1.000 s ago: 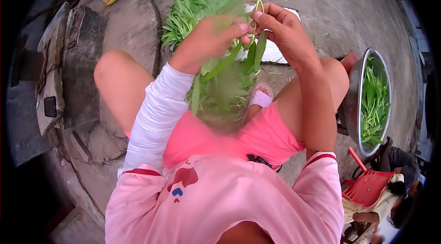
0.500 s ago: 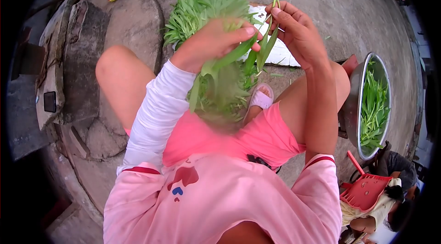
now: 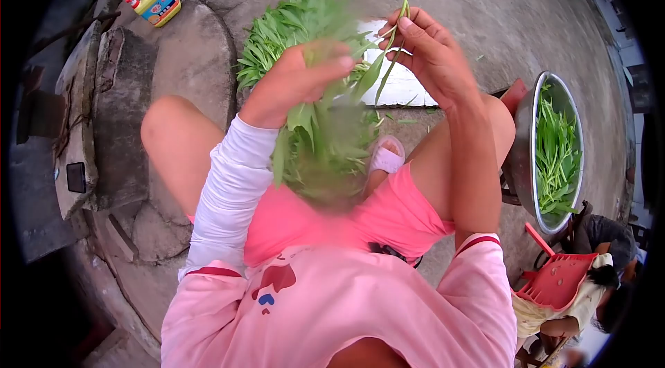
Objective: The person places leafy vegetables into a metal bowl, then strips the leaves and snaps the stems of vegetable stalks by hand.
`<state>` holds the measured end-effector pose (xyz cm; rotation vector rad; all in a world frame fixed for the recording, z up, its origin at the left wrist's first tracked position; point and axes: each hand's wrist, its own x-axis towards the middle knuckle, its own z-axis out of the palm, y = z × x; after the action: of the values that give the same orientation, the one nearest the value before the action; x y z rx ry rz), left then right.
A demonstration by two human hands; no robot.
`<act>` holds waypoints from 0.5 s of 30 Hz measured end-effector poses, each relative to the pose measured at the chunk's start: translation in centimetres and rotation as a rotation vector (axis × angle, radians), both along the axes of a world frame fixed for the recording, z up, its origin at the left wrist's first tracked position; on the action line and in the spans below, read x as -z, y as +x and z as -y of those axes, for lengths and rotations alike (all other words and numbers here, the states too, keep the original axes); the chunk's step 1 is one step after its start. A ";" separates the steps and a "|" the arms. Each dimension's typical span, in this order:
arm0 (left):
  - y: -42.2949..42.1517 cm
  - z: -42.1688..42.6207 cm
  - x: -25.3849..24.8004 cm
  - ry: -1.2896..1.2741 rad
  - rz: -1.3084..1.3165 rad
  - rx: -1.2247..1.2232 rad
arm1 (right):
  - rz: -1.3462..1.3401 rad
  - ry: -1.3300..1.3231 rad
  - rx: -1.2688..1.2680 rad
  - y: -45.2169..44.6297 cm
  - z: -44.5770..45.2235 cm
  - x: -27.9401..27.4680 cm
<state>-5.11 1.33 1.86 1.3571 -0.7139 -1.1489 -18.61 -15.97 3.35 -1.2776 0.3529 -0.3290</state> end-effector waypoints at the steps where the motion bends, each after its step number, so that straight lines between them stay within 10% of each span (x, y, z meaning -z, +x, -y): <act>1: 0.1 0.0 0.0 0.015 0.060 -0.046 | 0.011 0.009 0.020 0.0 0.2 0.1; 15: -0.9 1.0 1.3 -0.298 0.939 -0.397 | 0.091 0.164 0.153 0.0 1.0 0.9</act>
<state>-5.99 0.29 0.52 1.6562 -1.1442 -0.0272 -18.62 -16.93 2.44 -1.0741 0.3934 -0.4772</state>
